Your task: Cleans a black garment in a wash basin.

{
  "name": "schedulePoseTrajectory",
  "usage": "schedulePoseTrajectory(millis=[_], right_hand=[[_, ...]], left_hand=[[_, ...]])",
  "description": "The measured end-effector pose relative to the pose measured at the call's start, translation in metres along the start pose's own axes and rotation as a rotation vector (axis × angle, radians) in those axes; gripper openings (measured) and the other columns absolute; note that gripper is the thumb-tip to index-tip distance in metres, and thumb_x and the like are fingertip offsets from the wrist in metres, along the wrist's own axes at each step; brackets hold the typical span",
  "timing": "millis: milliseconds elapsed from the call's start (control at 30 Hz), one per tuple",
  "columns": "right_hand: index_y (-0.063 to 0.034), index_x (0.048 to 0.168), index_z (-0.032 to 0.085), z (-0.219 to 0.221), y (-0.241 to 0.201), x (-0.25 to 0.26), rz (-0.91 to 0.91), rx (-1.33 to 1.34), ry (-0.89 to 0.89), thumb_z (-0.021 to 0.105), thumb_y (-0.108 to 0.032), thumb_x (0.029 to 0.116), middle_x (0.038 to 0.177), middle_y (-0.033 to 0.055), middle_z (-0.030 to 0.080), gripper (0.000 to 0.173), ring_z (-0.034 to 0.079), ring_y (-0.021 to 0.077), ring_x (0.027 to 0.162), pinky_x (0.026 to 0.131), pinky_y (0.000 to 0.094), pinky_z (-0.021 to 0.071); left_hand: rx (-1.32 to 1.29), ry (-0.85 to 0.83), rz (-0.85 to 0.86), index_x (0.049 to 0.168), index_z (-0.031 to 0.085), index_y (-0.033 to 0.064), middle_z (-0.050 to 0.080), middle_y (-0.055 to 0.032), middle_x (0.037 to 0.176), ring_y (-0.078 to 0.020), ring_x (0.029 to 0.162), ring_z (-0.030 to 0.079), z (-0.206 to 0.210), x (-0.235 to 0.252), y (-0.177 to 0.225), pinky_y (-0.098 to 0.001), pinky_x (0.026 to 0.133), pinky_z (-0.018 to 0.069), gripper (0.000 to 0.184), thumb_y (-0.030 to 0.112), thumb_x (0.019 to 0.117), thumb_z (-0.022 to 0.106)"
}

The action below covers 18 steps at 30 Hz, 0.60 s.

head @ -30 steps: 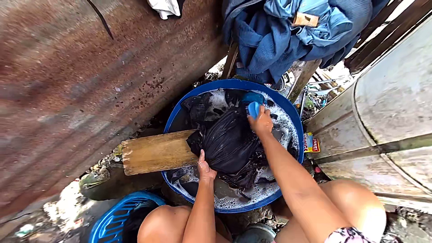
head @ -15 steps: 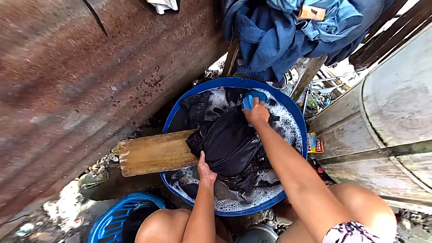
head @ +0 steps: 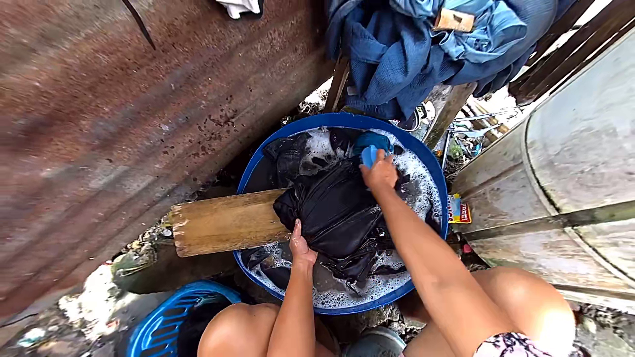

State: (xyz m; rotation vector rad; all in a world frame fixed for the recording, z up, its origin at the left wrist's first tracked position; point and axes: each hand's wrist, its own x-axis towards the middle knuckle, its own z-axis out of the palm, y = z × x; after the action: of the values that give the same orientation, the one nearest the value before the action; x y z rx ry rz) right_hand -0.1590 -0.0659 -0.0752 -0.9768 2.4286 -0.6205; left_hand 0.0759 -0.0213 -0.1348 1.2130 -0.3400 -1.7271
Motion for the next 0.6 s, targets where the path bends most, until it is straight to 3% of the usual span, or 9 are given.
schedulePoseTrajectory(millis=[100, 200, 233, 300, 400, 467, 533, 600], right_hand=[[-0.0022, 0.147, 0.049, 0.047, -0.038, -0.084, -0.258, 0.105, -0.087, 0.074, -0.039, 0.0908, 0.137, 0.0321, 0.057, 0.071, 0.061, 0.0495, 0.119, 0.092, 0.0659, 0.0533], [-0.0082, 0.152, 0.049, 0.063, -0.033, -0.128, -0.521, -0.014, -0.235, 0.071, -0.04, 0.0961, 0.137, 0.0287, 0.058, 0.068, 0.06, 0.048, 0.123, 0.095, 0.0629, 0.0522], [-0.0088, 0.151, 0.051, 0.054, -0.02, -0.114, -0.517, -0.064, -0.175, 0.071, -0.041, 0.0956, 0.136, 0.0292, 0.059, 0.067, 0.06, 0.0489, 0.122, 0.093, 0.064, 0.0528], [-0.0061, 0.15, 0.05, 0.019, 0.015, -0.063, -0.341, -0.145, -0.049, 0.067, -0.041, 0.0963, 0.14, 0.0333, 0.055, 0.067, 0.057, 0.0528, 0.125, 0.094, 0.0687, 0.0507], [-0.0041, 0.156, 0.041, -0.028, 0.059, 0.006, -0.084, -0.156, -0.071, 0.072, -0.035, 0.0951, 0.149, 0.0373, 0.045, 0.075, 0.047, 0.06, 0.133, 0.098, 0.078, 0.0416], [-0.0037, 0.15, 0.046, -0.055, 0.067, 0.023, -0.055, 0.013, -0.212, 0.079, -0.027, 0.0912, 0.14, 0.0333, 0.055, 0.071, 0.055, 0.0525, 0.127, 0.102, 0.0718, 0.044], [0.0035, 0.136, 0.053, -0.077, 0.061, -0.001, -0.185, 0.139, -0.519, 0.077, -0.011, 0.0896, 0.12, 0.0278, 0.064, 0.054, 0.064, 0.0386, 0.104, 0.088, 0.0565, 0.0534], [0.0097, 0.126, 0.057, -0.077, 0.042, -0.051, -0.318, -0.055, -0.876, 0.076, 0.001, 0.0873, 0.111, 0.0258, 0.065, 0.044, 0.065, 0.0335, 0.097, 0.086, 0.0511, 0.0542]], left_hand=[[-0.017, -0.02, 0.029, 0.133, 0.052, 0.0082, 0.067, -0.0088, 0.114, -0.0165, 0.104, 0.067, -0.002, 0.001, 0.0, -0.0401, 0.089, 0.0568, 0.039, 0.031, 0.1132, 0.028], [-0.062, -0.052, 0.019, 0.127, 0.054, 0.0092, 0.069, -0.006, 0.105, -0.0144, 0.096, 0.068, -0.003, 0.0, 0.001, -0.0374, 0.084, 0.058, 0.04, 0.032, 0.113, 0.024], [-0.057, -0.062, 0.012, 0.13, 0.053, 0.0086, 0.068, -0.0077, 0.109, -0.016, 0.1, 0.067, -0.003, 0.0, 0.001, -0.0394, 0.087, 0.0575, 0.04, 0.032, 0.1131, 0.025], [-0.026, -0.051, -0.013, 0.135, 0.051, 0.0079, 0.067, -0.0103, 0.116, -0.0189, 0.106, 0.067, -0.003, 0.0, 0.0, -0.0427, 0.09, 0.0566, 0.041, 0.033, 0.113, 0.028], [0.022, -0.02, -0.014, 0.138, 0.049, 0.0059, 0.065, -0.0137, 0.123, -0.0211, 0.111, 0.065, -0.003, 0.001, 0.0, -0.0448, 0.093, 0.055, 0.04, 0.032, 0.1126, 0.033], [0.027, -0.017, -0.003, 0.139, 0.049, 0.005, 0.063, -0.0142, 0.126, -0.0211, 0.113, 0.064, 0.0, 0.001, 0.001, -0.045, 0.095, 0.0541, 0.041, 0.032, 0.1125, 0.033], [0.032, -0.016, -0.005, 0.138, 0.05, 0.0056, 0.064, -0.0132, 0.124, -0.0203, 0.111, 0.064, 0.002, -0.001, 0.001, -0.0439, 0.094, 0.055, 0.04, 0.032, 0.1125, 0.033], [0.044, -0.003, -0.003, 0.137, 0.05, 0.0062, 0.065, -0.0127, 0.123, -0.0202, 0.111, 0.065, 0.001, -0.003, 0.002, -0.0439, 0.093, 0.0551, 0.04, 0.033, 0.1123, 0.034]])
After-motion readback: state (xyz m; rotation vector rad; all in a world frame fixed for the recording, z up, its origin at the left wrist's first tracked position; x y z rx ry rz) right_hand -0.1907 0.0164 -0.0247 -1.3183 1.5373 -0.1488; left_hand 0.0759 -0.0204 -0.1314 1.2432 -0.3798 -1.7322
